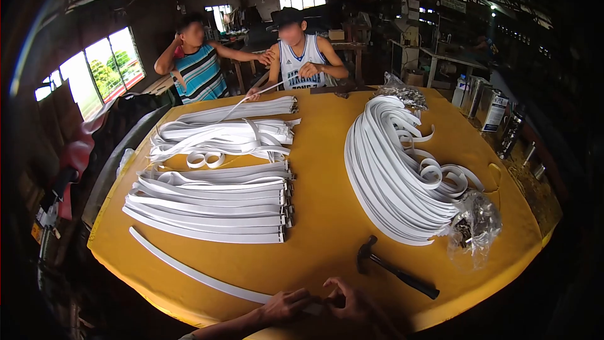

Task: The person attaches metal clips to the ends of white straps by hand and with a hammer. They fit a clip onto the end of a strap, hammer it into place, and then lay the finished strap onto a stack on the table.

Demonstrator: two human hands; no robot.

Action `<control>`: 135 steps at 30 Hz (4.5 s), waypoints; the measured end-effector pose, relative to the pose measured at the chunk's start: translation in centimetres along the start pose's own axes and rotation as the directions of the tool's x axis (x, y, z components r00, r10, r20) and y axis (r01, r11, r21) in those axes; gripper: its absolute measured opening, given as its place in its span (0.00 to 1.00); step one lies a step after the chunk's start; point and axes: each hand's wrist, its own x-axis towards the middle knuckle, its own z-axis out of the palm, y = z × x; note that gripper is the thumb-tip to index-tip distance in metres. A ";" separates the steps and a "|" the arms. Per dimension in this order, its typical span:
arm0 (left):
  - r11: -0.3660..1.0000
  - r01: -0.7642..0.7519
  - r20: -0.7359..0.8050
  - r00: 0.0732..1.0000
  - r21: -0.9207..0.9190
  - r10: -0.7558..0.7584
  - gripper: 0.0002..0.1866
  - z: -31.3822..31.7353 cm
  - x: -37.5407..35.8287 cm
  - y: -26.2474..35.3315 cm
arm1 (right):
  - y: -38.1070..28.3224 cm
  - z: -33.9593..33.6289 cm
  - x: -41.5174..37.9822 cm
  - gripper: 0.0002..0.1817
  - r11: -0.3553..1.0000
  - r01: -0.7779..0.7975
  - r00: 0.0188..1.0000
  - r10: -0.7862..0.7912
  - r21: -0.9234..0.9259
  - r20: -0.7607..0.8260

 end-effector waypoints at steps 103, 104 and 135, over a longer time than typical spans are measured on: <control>0.905 0.271 -0.009 0.957 -0.329 -0.290 0.24 1.4 1.7 5.1 | 0.3 -0.7 1.3 0.13 0.952 0.053 0.945 0.050 0.302 -0.324; 0.905 0.270 -0.012 0.957 -0.329 -0.290 0.24 1.6 1.6 5.1 | 0.1 -0.7 1.2 0.13 0.913 0.011 0.942 0.128 0.408 -0.310; 0.915 0.365 -0.333 0.853 -0.172 -0.403 0.24 -0.7 2.5 4.9 | -1.2 -2.0 0.9 0.15 0.801 0.059 0.975 0.083 0.596 -0.208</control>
